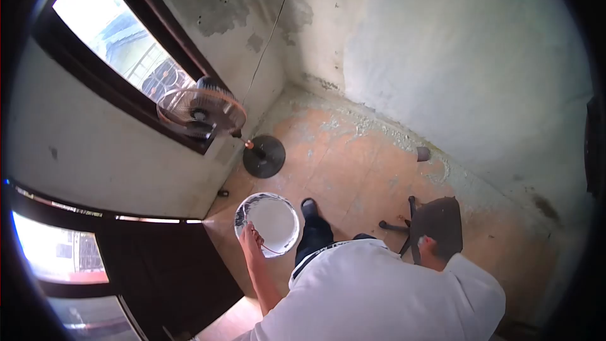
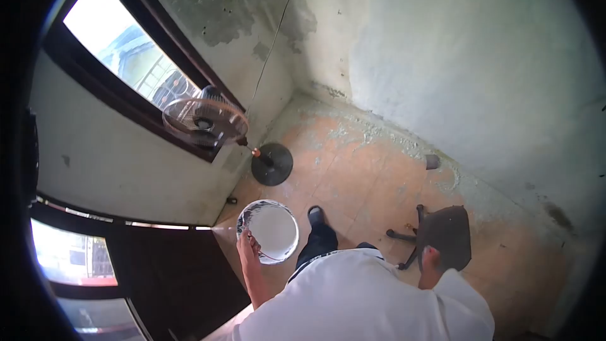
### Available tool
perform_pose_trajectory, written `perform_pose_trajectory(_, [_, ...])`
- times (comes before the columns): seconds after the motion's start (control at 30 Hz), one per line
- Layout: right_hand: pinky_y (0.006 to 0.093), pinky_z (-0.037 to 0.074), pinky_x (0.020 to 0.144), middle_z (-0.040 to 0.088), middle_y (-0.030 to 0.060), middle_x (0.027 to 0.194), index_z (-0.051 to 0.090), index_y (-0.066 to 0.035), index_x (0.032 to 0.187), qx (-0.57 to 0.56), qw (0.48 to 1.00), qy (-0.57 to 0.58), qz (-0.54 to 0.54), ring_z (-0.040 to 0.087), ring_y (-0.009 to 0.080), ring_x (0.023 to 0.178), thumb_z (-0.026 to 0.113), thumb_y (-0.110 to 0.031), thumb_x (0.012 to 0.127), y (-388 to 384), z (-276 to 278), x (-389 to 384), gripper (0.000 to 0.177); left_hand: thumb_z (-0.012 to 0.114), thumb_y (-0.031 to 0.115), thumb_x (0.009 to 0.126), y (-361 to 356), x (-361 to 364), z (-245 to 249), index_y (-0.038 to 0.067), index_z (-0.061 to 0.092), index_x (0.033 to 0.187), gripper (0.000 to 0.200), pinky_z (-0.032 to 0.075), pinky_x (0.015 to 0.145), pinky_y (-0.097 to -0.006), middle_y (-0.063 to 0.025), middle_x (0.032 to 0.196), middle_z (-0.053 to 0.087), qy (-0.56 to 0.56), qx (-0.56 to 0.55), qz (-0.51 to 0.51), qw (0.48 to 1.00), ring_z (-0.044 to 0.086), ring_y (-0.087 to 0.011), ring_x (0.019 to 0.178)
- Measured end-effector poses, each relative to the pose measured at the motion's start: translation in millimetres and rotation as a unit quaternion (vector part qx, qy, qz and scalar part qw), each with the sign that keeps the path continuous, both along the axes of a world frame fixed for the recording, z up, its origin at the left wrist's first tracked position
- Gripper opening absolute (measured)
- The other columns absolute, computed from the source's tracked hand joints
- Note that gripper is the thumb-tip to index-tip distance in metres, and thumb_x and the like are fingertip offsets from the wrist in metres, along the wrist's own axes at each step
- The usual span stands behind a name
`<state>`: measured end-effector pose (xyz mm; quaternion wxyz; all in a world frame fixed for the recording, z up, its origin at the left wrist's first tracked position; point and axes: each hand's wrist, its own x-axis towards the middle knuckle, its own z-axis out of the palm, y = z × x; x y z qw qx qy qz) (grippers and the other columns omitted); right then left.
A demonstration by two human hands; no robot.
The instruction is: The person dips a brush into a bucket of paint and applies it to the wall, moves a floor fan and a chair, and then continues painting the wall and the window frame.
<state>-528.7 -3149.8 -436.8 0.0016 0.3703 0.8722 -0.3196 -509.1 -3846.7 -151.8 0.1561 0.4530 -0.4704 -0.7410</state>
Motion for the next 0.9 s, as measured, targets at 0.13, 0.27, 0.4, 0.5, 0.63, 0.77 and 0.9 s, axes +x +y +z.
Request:
perform_pose_trajectory(0.13, [0.0439, 0.053, 0.061, 0.072, 0.0159, 0.072, 0.075, 0.002, 0.086, 0.042, 0.986, -0.03, -0.157, 0.068, 0.0234, 0.063, 0.069, -0.042, 0.102, -19, 34, -12, 0.047, 0.065, 0.027, 0.103, -53, -83, -62, 0.016, 0.053, 0.081, 0.028, 0.03, 0.045, -0.0259, 0.0077, 0.062, 0.038, -0.052, 0.033, 0.002, 0.998, 0.036, -0.0052, 0.048])
perform_pose_trajectory(0.27, [0.0412, 0.053, 0.055, 0.072, 0.0123, 0.071, 0.075, 0.0, 0.086, -0.104, 0.982, -0.021, -0.155, 0.067, 0.0221, 0.059, 0.066, -0.042, 0.105, -83, 69, -57, 0.047, 0.066, 0.028, 0.104, -104, -128, -86, 0.013, 0.059, 0.083, 0.026, 0.029, 0.044, -0.0255, 0.0082, 0.063, 0.041, -0.062, -0.012, 0.069, 0.996, 0.04, -0.0048, 0.05])
perform_pose_trajectory(0.4, [0.0392, 0.054, 0.056, 0.075, 0.0114, 0.075, 0.077, -0.003, 0.089, -0.167, 0.978, -0.023, -0.12, 0.07, 0.0226, 0.06, 0.064, -0.041, 0.106, -129, 43, -149, 0.044, 0.067, 0.028, 0.104, -136, -142, -81, 0.011, 0.069, 0.095, 0.019, 0.031, 0.044, -0.0254, 0.008, 0.063, 0.042, -0.094, -0.006, 0.146, 0.985, 0.041, -0.0042, 0.05])
perform_pose_trajectory(0.5, [0.0421, 0.056, 0.062, 0.075, 0.0153, 0.077, 0.077, -0.001, 0.09, -0.131, 0.99, -0.048, -0.026, 0.072, 0.0269, 0.064, 0.066, -0.04, 0.105, -150, 36, -264, 0.042, 0.067, 0.026, 0.103, -153, -135, -72, 0.012, 0.068, 0.091, 0.019, 0.028, 0.042, -0.0253, 0.0094, 0.06, 0.041, -0.083, -0.036, 0.184, 0.979, 0.039, -0.0042, 0.045])
perform_pose_trajectory(0.63, [0.0408, 0.056, 0.064, 0.074, 0.0128, 0.075, 0.075, -0.001, 0.086, -0.035, 0.989, 0.003, 0.143, 0.072, 0.0257, 0.067, 0.064, -0.041, 0.105, -192, 31, -404, 0.046, 0.068, 0.027, 0.101, -182, -113, -42, 0.014, 0.063, 0.081, 0.024, 0.027, 0.038, -0.0264, 0.0094, 0.057, 0.042, -0.114, -0.06, 0.226, 0.966, 0.039, -0.0045, 0.042])
perform_pose_trajectory(0.77, [0.0302, 0.056, 0.059, 0.074, 0.005, 0.076, 0.077, -0.002, 0.101, -0.119, 0.962, 0.119, 0.214, 0.07, 0.0137, 0.065, 0.059, -0.037, 0.11, -253, 72, -501, 0.04, 0.067, 0.026, 0.1, -231, -78, -55, 0.013, 0.061, 0.078, 0.026, 0.026, 0.039, -0.0276, 0.008, 0.057, 0.043, -0.153, -0.093, 0.256, 0.95, 0.039, -0.0061, 0.042])
perform_pose_trajectory(0.9, [0.0261, 0.054, 0.058, 0.074, 0.0036, 0.081, 0.075, -0.002, 0.121, -0.211, 0.941, 0.166, 0.207, 0.068, 0.0096, 0.066, 0.058, -0.031, 0.111, -331, 125, -509, 0.034, 0.069, 0.025, 0.095, -300, -20, -70, 0.004, 0.068, 0.083, 0.024, 0.039, 0.044, -0.0321, 0.0008, 0.067, 0.059, -0.228, -0.127, 0.235, 0.936, 0.054, -0.0124, 0.051])
